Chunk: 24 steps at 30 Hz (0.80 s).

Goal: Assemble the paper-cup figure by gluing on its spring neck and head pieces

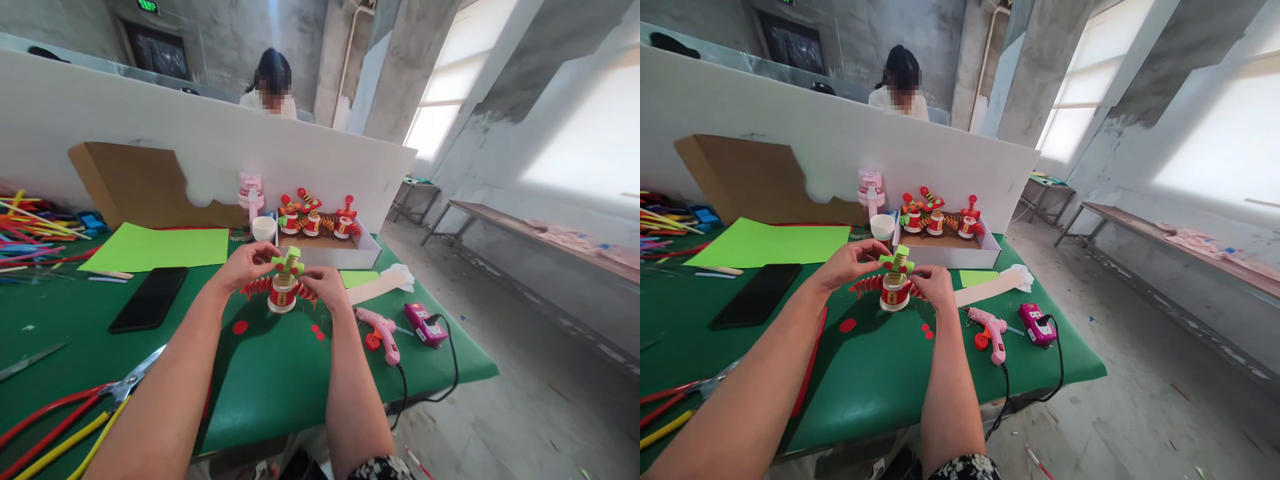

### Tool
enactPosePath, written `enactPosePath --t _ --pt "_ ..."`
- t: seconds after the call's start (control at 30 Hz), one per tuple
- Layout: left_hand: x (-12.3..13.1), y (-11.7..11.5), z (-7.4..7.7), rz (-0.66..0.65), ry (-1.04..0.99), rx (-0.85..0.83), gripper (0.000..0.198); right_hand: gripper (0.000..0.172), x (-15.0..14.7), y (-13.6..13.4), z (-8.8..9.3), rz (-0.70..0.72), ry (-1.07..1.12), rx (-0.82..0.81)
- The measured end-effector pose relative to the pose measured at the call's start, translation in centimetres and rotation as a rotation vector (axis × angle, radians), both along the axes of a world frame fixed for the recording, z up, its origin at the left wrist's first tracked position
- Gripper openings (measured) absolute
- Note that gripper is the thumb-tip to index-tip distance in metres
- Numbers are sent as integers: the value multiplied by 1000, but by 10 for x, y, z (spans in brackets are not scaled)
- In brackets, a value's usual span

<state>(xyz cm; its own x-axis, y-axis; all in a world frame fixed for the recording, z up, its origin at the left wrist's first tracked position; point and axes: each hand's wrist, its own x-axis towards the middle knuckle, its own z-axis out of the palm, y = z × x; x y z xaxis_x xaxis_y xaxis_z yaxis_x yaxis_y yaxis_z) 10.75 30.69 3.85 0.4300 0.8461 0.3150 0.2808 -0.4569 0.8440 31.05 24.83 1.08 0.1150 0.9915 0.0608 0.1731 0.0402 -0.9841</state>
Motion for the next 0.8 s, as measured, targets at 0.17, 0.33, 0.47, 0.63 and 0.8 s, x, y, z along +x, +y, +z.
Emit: enactPosePath --t 0.17,0.33,0.47,0.63,0.8 --pt "0 0 -1 -6 -33 -11 29 18 1 1 -1 -10 12 31" --pt "1 0 -3 -13 -69 -14 34 30 2 3 -5 -9 78 45" --pt "1 0 -4 -32 -89 -25 41 33 2 5 -5 -34 101 49" --pt "1 2 -7 -39 -102 -26 48 39 2 5 -4 -43 121 52" --pt "0 2 -7 -44 -141 -70 57 41 3 6 -6 -52 128 73"
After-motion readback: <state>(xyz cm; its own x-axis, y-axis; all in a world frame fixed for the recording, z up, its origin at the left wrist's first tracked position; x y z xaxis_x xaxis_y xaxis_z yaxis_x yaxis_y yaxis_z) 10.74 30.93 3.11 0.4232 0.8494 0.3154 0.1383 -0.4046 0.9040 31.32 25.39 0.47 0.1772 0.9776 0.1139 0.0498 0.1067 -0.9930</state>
